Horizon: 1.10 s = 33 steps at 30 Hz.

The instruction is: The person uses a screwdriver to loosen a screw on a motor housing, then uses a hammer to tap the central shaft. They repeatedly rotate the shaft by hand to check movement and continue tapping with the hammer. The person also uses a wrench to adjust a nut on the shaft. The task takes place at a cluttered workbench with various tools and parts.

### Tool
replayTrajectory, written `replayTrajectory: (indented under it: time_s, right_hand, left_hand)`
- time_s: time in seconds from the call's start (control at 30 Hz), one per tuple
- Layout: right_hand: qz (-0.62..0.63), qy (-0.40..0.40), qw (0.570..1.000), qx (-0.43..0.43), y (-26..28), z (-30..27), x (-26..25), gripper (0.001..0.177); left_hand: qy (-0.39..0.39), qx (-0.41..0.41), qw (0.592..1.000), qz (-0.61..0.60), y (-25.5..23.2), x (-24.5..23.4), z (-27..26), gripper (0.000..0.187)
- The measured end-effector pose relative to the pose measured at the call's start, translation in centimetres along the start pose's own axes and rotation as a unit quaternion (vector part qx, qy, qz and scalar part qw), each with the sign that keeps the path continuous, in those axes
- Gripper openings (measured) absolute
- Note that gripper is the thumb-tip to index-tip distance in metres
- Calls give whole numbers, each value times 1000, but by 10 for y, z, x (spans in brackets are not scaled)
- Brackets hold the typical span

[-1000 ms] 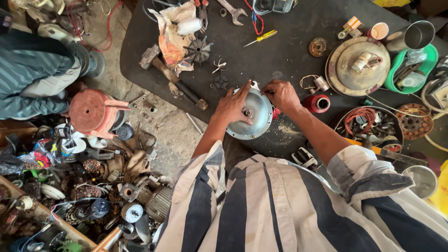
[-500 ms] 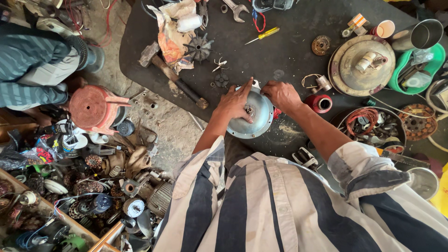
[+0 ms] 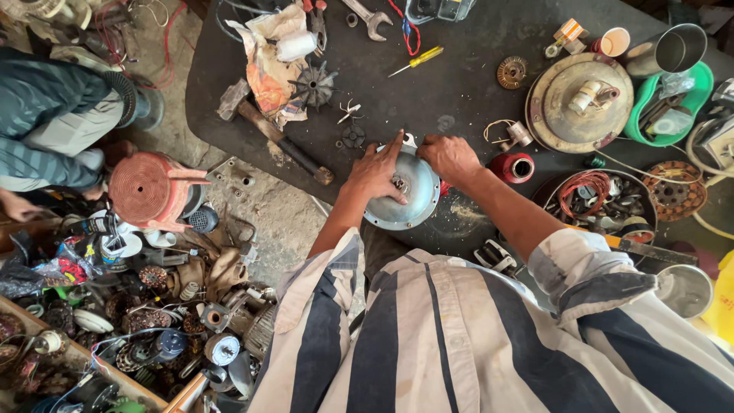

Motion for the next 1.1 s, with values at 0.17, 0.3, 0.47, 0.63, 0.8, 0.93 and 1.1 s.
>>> replayTrajectory:
  time_s: [0.17,0.3,0.47,0.63,0.8,0.93,1.1]
  right_hand:
    - [22,-5,999,26,1,-2,-1,18]
    - [71,-25,997,31,-4,0,-4,20]
    - [148,22,982,118,-16,5,0,24]
    - [58,51,992,103,-12,11,-1,23]
    - [-27,73,993,83,-9,16,4,19]
    - [-78,94,991,63,-5,24,9,22]
    - [-158,99,981,50,2,28,12,34]
  left_hand:
    - [-5,-4,1000,-1,-2,2,-2,160]
    - [-12,1,1000,-2,-3,0,-3,159]
    - [-17,4,1000,1,-3,2,-5,158]
    - [-15,-3,1000,3,-2,4,-3,158]
    - [-16,1,1000,11,-1,6,-1,158]
    - [-7,-13,1000,15,-2,6,1,159]
    - [-9,-9,1000,18,-2,5,1,157]
Point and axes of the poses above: each hand's wrist, its own z-axis towards the middle knuckle, its own x-axis out of the palm, y = z × x, the point moved 5 cm from there along z, towards the middle knuckle, and after that the axes turned 14 degrees about y, right-handed, at the moved point
